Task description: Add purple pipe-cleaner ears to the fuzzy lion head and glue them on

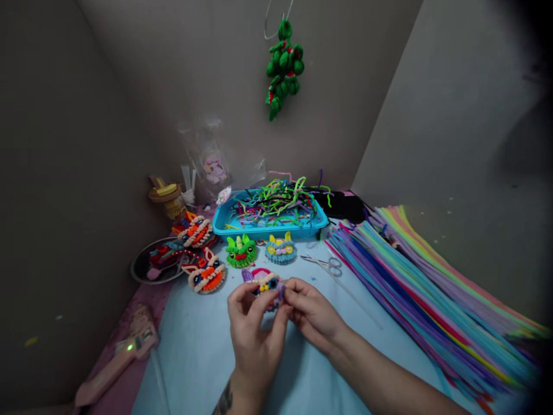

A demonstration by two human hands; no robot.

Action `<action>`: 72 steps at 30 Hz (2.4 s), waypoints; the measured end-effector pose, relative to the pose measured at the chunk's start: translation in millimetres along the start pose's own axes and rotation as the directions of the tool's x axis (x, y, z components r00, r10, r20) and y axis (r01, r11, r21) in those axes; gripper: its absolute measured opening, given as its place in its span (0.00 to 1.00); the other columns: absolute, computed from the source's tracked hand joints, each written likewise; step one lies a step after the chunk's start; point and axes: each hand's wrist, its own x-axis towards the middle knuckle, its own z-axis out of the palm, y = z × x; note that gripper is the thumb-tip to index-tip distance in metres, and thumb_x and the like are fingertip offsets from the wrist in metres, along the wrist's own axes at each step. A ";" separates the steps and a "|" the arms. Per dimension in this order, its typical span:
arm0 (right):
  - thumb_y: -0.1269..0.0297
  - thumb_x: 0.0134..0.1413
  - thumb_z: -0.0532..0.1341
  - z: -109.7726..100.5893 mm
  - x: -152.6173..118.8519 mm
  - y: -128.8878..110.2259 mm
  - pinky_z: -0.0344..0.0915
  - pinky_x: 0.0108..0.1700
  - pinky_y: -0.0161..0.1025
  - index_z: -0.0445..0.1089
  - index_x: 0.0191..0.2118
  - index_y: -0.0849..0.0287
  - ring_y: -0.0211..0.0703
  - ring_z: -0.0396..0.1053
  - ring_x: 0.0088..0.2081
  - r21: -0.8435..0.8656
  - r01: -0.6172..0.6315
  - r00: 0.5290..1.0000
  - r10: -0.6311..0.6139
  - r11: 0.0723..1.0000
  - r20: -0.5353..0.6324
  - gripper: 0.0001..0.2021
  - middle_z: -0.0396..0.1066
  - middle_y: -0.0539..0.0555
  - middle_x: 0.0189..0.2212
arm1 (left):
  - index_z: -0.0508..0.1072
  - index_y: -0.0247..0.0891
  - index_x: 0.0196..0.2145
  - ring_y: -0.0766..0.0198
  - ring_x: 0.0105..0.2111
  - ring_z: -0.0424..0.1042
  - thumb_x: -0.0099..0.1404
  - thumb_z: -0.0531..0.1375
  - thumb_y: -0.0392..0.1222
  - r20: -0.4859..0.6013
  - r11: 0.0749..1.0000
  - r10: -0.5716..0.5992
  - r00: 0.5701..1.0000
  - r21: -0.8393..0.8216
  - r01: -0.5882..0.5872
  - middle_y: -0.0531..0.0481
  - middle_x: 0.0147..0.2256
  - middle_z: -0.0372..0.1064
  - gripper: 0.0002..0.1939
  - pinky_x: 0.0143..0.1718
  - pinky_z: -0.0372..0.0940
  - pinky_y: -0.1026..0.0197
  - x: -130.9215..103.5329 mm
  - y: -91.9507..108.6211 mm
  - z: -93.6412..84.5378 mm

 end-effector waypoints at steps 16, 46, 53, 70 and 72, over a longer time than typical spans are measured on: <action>0.58 0.33 0.73 -6.6 4.2 -34.7 0.51 0.20 0.27 0.67 0.24 0.60 0.31 0.59 0.20 -0.197 0.050 0.993 -0.070 0.979 -0.097 0.17 0.65 0.46 0.17 | 0.70 0.42 0.39 0.68 0.31 0.64 0.63 0.59 0.37 -0.155 0.949 -0.307 0.939 -0.127 0.289 0.50 0.41 0.62 0.05 0.28 0.62 0.67 10.8 -11.6 -29.3; 0.75 0.50 0.62 -18.3 104.3 -67.3 0.61 0.41 0.37 0.74 0.27 0.61 0.43 0.66 0.37 -0.894 0.416 0.901 -0.060 -0.165 0.431 0.05 0.68 0.52 0.30 | 0.55 0.41 0.57 0.44 0.60 0.53 0.55 0.66 0.40 0.489 0.988 -0.114 0.865 0.143 0.050 0.37 0.57 0.54 0.36 0.57 0.55 0.37 15.5 -58.5 1.4; 0.77 0.50 0.62 -13.3 102.4 -63.9 0.60 0.40 0.37 0.73 0.26 0.62 0.43 0.65 0.36 -0.872 0.460 0.883 -0.017 -0.166 0.469 0.06 0.67 0.52 0.27 | 0.66 0.40 0.46 0.46 0.59 0.56 0.57 0.62 0.36 0.486 0.987 -0.139 0.863 0.137 0.082 0.39 0.55 0.57 0.19 0.56 0.59 0.41 16.4 -55.2 1.6; 0.77 0.49 0.63 -6.5 96.1 -64.4 0.59 0.38 0.36 0.74 0.27 0.62 0.41 0.64 0.34 -0.842 0.510 0.860 0.093 -0.176 0.501 0.05 0.66 0.51 0.28 | 0.70 0.40 0.42 0.48 0.56 0.58 0.59 0.62 0.38 0.541 0.981 -0.169 0.824 0.170 0.090 0.40 0.54 0.57 0.12 0.54 0.61 0.44 18.7 -52.7 0.4; 0.77 0.49 0.63 -5.6 95.1 -65.0 0.59 0.38 0.36 0.74 0.27 0.62 0.41 0.64 0.34 -0.840 0.512 0.859 0.098 -0.183 0.502 0.05 0.65 0.51 0.28 | 0.70 0.40 0.42 0.48 0.56 0.58 0.59 0.62 0.38 0.539 0.981 -0.168 0.825 0.174 0.086 0.41 0.54 0.57 0.12 0.54 0.61 0.43 18.7 -52.7 0.6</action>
